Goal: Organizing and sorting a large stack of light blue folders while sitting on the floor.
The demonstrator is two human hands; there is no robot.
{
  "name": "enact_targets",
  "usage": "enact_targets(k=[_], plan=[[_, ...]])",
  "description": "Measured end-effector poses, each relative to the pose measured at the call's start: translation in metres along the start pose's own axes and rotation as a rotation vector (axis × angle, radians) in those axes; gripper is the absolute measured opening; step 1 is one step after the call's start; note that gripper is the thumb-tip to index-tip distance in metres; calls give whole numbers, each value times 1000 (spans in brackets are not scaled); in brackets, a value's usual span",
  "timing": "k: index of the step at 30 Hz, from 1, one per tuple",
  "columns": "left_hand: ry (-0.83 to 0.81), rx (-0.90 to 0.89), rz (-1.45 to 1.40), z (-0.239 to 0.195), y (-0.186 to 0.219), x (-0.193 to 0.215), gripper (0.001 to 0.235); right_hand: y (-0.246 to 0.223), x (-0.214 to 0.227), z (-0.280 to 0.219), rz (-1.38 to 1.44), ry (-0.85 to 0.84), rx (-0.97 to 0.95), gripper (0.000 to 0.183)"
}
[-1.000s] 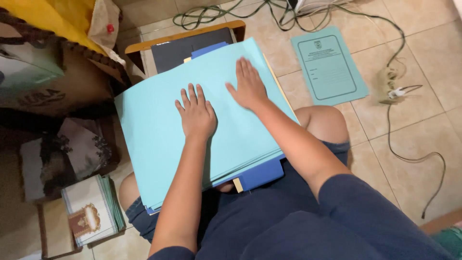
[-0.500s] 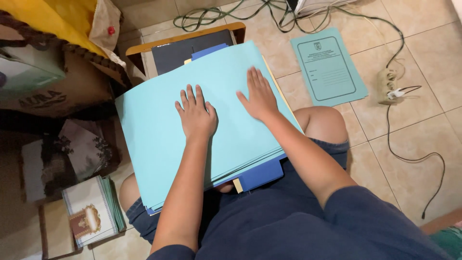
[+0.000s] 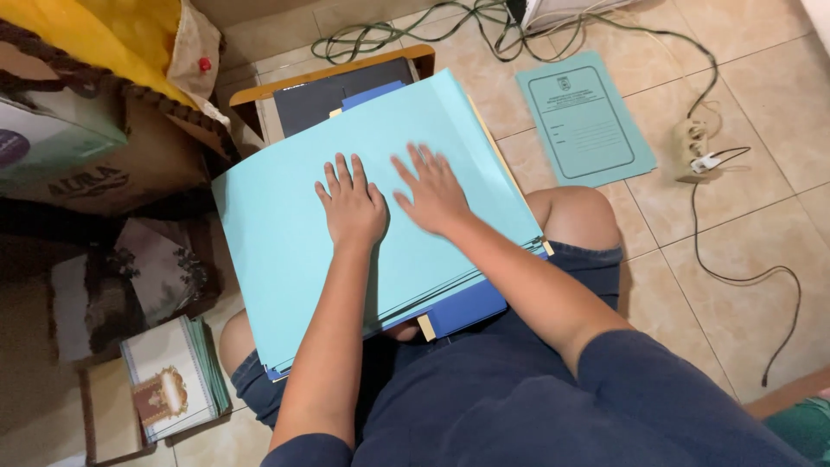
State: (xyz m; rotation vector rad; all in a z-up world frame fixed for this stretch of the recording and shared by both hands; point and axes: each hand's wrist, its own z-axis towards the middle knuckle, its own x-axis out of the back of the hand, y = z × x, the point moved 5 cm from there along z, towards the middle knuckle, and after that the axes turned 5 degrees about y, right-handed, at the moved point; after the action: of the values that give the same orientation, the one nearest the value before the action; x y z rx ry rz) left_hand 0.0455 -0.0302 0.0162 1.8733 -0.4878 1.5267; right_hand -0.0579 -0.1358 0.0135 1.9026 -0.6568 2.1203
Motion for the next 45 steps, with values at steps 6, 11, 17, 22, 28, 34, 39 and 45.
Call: enact_targets(k=[6, 11, 17, 22, 28, 34, 39, 45], plan=[[-6, 20, -46, 2, 1, 4, 65, 22, 2, 66, 35, 46, -301, 68], [11, 29, -60, 4, -2, 2, 63, 20, 12, 46, 31, 18, -392, 70], [24, -42, 6, -26, 12, -12, 65, 23, 12, 41, 31, 14, -391, 71], [-76, -191, 70, -88, 43, -12, 65, 26, 5, 43, 53, 9, -373, 72], [-13, -121, 83, -4, 11, -17, 62, 24, 7, 41, 52, 15, -402, 72], [40, -42, 96, 103, -19, -21, 65, 24, 15, 44, 49, 58, -377, 73], [72, -35, 62, 65, -6, -11, 66, 21, 21, 44, 91, 13, -373, 72], [-18, -113, 20, -33, 13, -2, 63, 22, 17, 42, 85, 1, -377, 73]])
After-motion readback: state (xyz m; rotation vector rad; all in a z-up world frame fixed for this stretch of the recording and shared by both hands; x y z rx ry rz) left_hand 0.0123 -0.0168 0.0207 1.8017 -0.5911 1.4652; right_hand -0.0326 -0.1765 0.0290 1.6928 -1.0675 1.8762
